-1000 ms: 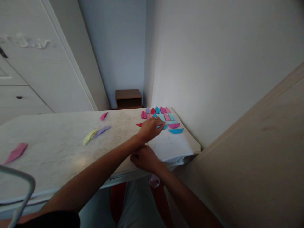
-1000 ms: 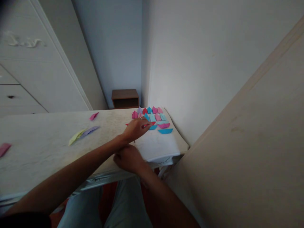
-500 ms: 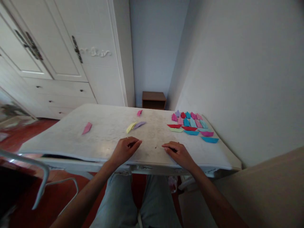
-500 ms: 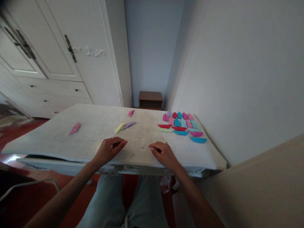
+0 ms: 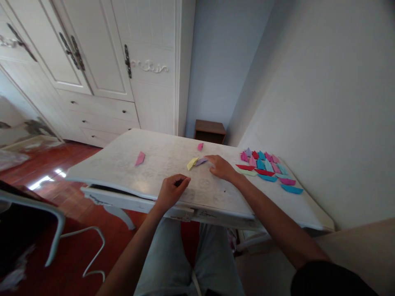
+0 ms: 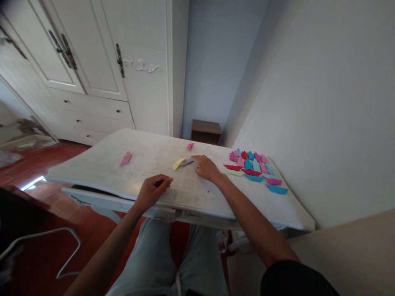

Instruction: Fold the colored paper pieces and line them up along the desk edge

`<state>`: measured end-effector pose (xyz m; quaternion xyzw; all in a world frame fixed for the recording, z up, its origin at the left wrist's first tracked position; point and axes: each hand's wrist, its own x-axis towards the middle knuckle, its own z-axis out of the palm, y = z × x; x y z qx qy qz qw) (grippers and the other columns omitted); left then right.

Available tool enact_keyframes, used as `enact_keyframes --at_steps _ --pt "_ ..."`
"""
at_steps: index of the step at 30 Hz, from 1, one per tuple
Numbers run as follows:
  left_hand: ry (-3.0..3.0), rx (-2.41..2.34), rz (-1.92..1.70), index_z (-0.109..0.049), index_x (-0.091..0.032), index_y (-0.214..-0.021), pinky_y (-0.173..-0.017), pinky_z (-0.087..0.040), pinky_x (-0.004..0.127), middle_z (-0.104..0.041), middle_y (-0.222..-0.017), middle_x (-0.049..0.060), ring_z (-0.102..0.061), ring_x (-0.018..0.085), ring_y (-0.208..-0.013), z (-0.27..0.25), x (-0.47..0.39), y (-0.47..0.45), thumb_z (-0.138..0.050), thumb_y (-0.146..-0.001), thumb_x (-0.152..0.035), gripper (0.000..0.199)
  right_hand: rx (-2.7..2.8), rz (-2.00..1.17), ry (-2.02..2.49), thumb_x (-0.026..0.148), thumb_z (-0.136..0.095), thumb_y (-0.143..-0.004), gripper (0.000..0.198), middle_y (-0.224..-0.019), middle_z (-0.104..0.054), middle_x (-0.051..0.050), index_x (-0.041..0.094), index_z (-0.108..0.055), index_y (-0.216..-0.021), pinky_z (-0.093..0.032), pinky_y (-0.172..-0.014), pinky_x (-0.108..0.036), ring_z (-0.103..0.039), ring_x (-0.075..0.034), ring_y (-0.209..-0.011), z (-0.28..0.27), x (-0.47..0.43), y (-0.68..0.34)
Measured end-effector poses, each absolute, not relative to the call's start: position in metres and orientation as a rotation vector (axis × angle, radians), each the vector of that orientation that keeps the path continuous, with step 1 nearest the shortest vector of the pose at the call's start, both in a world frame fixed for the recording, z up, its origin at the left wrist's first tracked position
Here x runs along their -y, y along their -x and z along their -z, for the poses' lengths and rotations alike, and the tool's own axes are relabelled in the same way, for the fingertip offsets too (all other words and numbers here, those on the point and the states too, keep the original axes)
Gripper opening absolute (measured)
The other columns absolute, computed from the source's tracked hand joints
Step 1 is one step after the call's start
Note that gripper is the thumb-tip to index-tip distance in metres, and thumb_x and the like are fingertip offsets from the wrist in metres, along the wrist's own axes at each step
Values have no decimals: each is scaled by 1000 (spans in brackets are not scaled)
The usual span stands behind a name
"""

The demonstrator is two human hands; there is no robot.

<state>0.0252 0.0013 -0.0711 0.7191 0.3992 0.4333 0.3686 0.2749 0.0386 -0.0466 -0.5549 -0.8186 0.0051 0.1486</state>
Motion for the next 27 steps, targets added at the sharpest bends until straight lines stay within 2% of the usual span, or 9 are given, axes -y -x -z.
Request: enact_keyframes --at_steps 2,8,16,23,27 --pt "-1872 -1023 -1126 -68 -14 -72 -53 -38 21 -61 -60 1 -53 12 -57 72 -1 -25 -56 -85 -44 35 2503 28 1664 5 -52 -76 56 -129 -62 -13 16 -58 -130 -42 -100 -36 -57 -25 -118 40 -60 -269" --pt "-1862 -1011 -1139 -68 -14 -71 -51 -37 21 -59 -60 1 -51 12 -55 74 -1 -25 -56 -86 -45 36 2707 35 1595 9 -51 -83 33 -112 -70 -10 18 -70 -109 -44 -91 -32 -63 -23 -106 30 -73 -264" --pt "-1896 -1033 -1149 -69 -14 -72 -53 -38 21 -62 -61 1 -53 12 -57 73 0 -25 -56 -85 -44 35 2700 114 1383 9 -52 -83 29 -99 -71 -11 14 -71 -104 -45 -86 -32 -63 -21 -94 31 -33 -279" --pt "-1863 -1033 -1139 -70 -14 -74 -52 -39 21 -63 -61 2 -54 13 -57 70 3 -26 -58 -84 -46 36 2059 -404 1322 22 -57 -84 21 -95 -72 -7 16 -72 -98 -51 -73 -28 -66 -17 -80 23 21 -278" --pt "-1672 -919 -1156 -72 -14 -82 -55 -44 22 -67 -69 4 -56 13 -59 60 10 -27 -63 -79 -51 38 1658 -786 1198 35 -64 -83 24 -81 -72 -4 17 -71 -99 -52 -61 -26 -67 -15 -70 25 54 -264"
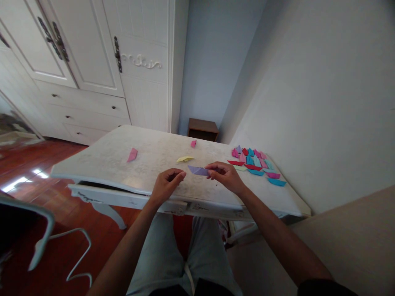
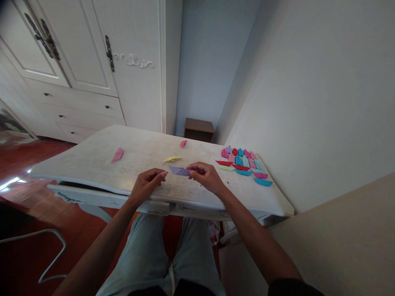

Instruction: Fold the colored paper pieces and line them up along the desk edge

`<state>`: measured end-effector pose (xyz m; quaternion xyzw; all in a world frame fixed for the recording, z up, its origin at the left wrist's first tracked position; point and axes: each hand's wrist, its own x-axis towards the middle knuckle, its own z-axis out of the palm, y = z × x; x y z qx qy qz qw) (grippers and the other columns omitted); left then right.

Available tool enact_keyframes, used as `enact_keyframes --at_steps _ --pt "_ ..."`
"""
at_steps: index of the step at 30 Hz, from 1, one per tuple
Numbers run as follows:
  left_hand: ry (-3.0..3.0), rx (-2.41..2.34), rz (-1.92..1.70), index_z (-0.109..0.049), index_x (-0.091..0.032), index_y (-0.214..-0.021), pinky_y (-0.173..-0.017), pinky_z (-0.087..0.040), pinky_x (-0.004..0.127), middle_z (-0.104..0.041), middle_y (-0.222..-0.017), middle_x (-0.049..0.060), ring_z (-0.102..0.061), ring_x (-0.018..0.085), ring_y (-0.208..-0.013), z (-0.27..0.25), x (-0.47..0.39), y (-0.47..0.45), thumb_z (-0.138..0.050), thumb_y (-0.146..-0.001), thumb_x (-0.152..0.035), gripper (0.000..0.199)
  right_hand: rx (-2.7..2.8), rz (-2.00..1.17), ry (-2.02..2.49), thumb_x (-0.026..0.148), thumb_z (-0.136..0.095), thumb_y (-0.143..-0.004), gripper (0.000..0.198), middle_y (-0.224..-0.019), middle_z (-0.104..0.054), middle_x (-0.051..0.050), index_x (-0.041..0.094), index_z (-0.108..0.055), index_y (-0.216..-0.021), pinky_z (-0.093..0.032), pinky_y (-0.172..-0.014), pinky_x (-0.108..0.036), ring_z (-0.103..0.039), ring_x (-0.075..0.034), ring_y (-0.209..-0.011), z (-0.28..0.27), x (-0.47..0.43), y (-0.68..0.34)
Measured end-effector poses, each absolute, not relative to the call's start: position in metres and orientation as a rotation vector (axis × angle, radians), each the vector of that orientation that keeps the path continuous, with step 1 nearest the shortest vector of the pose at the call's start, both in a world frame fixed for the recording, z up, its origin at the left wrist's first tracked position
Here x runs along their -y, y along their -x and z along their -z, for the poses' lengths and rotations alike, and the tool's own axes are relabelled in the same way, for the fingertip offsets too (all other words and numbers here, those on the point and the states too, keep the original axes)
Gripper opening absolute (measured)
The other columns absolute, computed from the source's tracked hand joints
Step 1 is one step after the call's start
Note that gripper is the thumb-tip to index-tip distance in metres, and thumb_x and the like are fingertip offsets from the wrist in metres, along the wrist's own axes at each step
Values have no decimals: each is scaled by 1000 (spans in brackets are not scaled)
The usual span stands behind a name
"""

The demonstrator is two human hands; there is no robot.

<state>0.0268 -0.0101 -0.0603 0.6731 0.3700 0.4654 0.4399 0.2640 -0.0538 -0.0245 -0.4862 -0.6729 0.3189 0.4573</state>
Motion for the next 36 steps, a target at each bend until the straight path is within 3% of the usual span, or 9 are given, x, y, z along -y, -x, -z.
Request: enact_keyframes --at_steps 3,9,14,20,27,36 --pt "-1558 -833 -1118 -72 -14 -95 -55 -46 22 -69 -73 4 -58 13 -59 54 17 -31 -70 -73 -51 43 1519 -941 1129 37 -70 -79 27 -76 -71 -2 17 -70 -98 -52 -57 -25 -67 -14 -65 31 70 -252" --pt "-1559 -815 -1001 -72 -13 -73 -48 -39 20 -63 -57 1 -53 10 -51 56 20 -52 -76 -69 -44 32 1282 -1030 1097 32 -79 -71 29 -74 -71 0 18 -69 -95 -53 -61 -25 -69 -14 -66 50 79 -245" --pt "-1503 -874 -1018 -72 -13 -75 -43 -37 19 -62 -54 1 -52 10 -47 58 14 -69 -76 -68 -44 32 998 -1076 1049 33 -81 -67 35 -75 -72 -1 19 -68 -96 -56 -67 -28 -69 -15 -69 64 78 -248" --pt "-1399 -846 -1043 -71 -12 -81 -42 -38 19 -64 -57 1 -51 8 -43 60 5 -85 -78 -66 -44 36 779 -1031 1001 30 -84 -62 32 -73 -69 0 18 -69 -88 -53 -56 -24 -67 -14 -64 69 75 -247" --pt "-1296 -797 -1081 -71 -12 -84 -44 -41 20 -67 -65 3 -55 9 -48 62 -5 -91 -81 -60 -45 42 654 -894 982 32 -83 -62 31 -73 -67 0 19 -66 -85 -52 -56 -23 -65 -13 -64 70 72 -248" --pt "-1287 -791 -1137 -73 -12 -86 -46 -40 20 -66 -63 3 -54 9 -49 64 -3 -88 -81 -63 -43 39 864 -1002 1015 36 -80 -68 26 -72 -69 -1 19 -67 -82 -53 -63 -25 -68 -15 -69 72 76 -249"
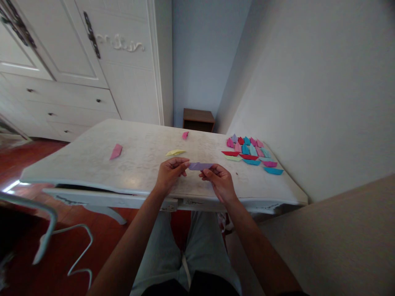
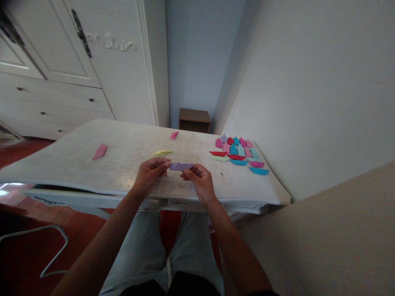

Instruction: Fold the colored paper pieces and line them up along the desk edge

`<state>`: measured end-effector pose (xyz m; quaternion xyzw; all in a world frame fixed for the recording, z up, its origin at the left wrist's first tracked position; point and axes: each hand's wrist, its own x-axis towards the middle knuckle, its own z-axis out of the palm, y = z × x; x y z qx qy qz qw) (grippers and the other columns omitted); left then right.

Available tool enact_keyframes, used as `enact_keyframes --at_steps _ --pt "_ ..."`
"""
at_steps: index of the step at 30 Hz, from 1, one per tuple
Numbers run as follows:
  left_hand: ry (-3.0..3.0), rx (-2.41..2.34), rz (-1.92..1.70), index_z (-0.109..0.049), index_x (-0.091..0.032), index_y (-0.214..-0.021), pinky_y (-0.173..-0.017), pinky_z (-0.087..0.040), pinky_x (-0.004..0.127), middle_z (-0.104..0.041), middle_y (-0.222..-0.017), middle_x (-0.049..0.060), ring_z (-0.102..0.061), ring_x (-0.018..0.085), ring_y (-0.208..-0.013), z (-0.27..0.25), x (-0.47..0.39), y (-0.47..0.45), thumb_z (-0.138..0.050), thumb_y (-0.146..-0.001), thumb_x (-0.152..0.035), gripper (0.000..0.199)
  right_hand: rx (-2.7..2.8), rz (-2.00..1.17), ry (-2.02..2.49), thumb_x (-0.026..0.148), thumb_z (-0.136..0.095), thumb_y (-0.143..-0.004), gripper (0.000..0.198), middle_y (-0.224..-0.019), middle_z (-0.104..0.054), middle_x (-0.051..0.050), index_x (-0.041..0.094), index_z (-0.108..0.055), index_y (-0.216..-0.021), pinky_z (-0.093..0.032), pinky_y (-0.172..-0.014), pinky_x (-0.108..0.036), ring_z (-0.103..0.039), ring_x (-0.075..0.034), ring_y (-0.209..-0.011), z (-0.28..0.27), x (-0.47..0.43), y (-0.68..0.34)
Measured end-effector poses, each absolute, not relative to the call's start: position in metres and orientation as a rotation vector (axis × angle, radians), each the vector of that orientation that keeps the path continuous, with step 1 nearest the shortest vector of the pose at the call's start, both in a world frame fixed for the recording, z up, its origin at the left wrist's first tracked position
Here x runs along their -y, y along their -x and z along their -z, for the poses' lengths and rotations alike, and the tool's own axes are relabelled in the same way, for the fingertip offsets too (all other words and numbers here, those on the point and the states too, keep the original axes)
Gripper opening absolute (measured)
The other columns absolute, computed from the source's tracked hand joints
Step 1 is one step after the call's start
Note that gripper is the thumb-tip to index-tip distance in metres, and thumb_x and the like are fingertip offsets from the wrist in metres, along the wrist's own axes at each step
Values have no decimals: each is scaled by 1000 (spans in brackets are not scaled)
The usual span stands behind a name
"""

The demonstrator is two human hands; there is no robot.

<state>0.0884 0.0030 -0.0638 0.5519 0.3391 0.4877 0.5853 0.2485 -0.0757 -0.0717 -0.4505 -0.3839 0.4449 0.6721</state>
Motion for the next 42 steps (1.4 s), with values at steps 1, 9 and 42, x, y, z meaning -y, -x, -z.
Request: enact_keyframes --at_steps 1,9,42 --pt "-1302 -796 -1131 -73 -12 -86 -46 -40 21 -66 -63 3 -54 9 -49 64 -3 -88 -80 -63 -44 40 901 -996 1030 38 -79 -70 25 -71 -69 -1 18 -67 -80 -53 -63 -25 -68 -15 -68 72 77 -248" --pt "-1386 -769 -1116 -72 -13 -84 -52 -43 22 -71 -75 6 -54 9 -52 63 -1 -86 -73 -73 -47 36 996 -836 1193 44 -71 -77 26 -77 -71 -3 18 -68 -81 -49 -53 -22 -69 -15 -65 68 94 -287" --pt "-1338 -859 -1104 -72 -16 -85 -58 -45 22 -70 -74 3 -57 12 -62 61 1 -88 -72 -75 -44 29 1741 206 1985 34 -47 -94 39 -130 -60 -17 12 -64 -121 -39 -109 -47 -51 -28 -126 84 147 -397"
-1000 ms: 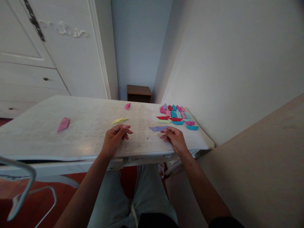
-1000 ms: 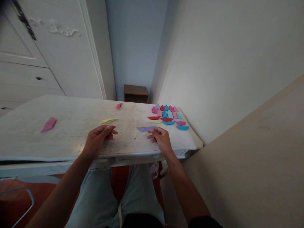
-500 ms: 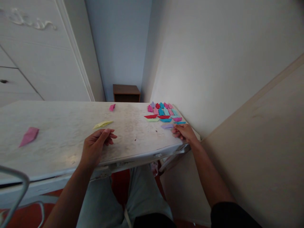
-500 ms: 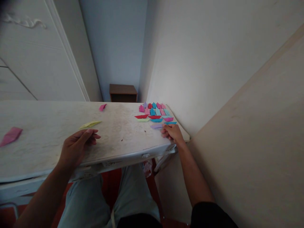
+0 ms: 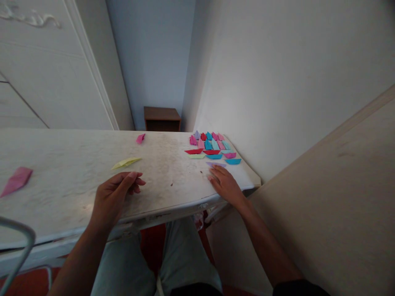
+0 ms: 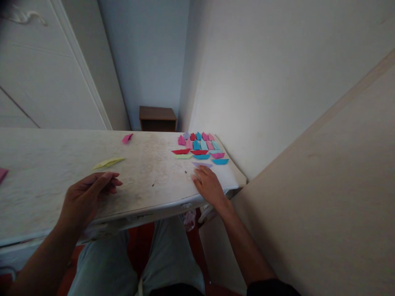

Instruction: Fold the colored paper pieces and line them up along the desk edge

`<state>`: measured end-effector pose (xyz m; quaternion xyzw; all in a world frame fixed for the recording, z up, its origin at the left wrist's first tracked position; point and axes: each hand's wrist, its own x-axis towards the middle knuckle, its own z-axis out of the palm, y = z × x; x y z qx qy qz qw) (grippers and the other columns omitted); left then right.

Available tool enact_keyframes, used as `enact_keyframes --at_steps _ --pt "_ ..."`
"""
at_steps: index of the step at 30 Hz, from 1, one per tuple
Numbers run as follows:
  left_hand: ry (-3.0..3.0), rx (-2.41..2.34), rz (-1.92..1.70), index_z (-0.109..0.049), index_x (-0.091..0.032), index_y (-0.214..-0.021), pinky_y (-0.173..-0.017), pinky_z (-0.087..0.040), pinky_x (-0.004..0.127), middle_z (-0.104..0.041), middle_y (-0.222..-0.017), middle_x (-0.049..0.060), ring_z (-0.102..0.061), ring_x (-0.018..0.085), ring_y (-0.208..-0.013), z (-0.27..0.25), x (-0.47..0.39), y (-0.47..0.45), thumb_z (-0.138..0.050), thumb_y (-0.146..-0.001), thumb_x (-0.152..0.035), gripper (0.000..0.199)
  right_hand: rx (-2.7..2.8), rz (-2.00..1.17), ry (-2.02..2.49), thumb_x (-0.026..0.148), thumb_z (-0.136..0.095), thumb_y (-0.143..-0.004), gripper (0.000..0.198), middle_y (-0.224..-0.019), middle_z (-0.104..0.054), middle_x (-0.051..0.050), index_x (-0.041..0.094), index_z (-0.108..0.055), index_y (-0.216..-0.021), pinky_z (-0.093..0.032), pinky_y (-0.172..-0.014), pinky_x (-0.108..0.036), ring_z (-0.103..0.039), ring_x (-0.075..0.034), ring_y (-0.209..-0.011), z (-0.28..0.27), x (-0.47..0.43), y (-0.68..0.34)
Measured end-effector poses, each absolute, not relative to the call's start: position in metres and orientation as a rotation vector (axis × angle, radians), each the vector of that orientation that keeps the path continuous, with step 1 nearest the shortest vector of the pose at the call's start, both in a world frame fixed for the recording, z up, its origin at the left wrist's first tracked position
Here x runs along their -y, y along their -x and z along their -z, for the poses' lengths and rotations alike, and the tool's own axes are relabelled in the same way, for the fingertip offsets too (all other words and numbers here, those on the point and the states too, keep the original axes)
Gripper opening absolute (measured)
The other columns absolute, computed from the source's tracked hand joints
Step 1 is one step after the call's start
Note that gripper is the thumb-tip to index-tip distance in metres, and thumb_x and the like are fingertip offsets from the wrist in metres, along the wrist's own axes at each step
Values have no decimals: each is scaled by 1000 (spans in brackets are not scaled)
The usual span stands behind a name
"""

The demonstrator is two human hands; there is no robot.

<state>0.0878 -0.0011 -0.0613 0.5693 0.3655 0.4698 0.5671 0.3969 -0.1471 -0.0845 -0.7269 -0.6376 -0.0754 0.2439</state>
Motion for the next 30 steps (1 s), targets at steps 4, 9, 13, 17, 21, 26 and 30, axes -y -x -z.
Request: enact_keyframes --at_steps 4,9,13,17,21,26,30 --pt "-1277 -874 -1096 -72 -14 -85 -57 -45 21 -70 -75 3 -57 12 -63 59 1 -88 -75 -72 -42 31 1737 116 2016 38 -46 -95 44 -139 -53 -19 10 -61 -126 -35 -112 -51 -45 -30 -134 90 143 -402" --pt "-1211 -861 -1112 -73 -15 -84 -56 -45 19 -70 -73 3 -57 11 -61 58 0 -88 -77 -70 -45 33 1723 61 2010 43 -47 -95 48 -140 -51 -19 11 -60 -128 -34 -113 -52 -44 -30 -135 88 142 -408" --pt "-1202 -852 -1119 -74 -17 -81 -55 -45 18 -70 -72 3 -57 10 -60 58 1 -88 -78 -67 -45 32 1729 13 1981 45 -48 -94 49 -140 -52 -17 12 -61 -128 -35 -113 -51 -45 -29 -134 87 143 -414" --pt "-1180 -858 -1131 -74 -18 -79 -55 -46 18 -70 -71 2 -57 11 -59 57 2 -88 -79 -66 -46 31 1713 -14 1954 45 -49 -94 48 -139 -53 -16 13 -61 -128 -35 -114 -50 -45 -28 -134 88 144 -420" --pt "-1183 -856 -1129 -75 -19 -80 -55 -46 18 -70 -71 2 -58 11 -60 58 1 -88 -80 -65 -47 32 1712 -21 1923 44 -50 -94 46 -139 -54 -13 17 -60 -129 -36 -113 -49 -46 -26 -133 90 145 -424" --pt "-1183 -851 -1133 -75 -18 -79 -54 -46 18 -70 -70 3 -57 10 -58 57 0 -88 -80 -65 -46 32 1718 92 1890 38 -50 -95 41 -141 -52 -14 16 -62 -126 -36 -113 -48 -45 -25 -134 90 147 -421" --pt "-1193 -832 -1130 -74 -17 -80 -54 -46 19 -70 -70 3 -57 11 -59 56 1 -89 -78 -67 -45 31 1711 191 1818 33 -50 -94 32 -137 -56 -13 17 -68 -115 -38 -112 -48 -48 -25 -131 89 148 -418"
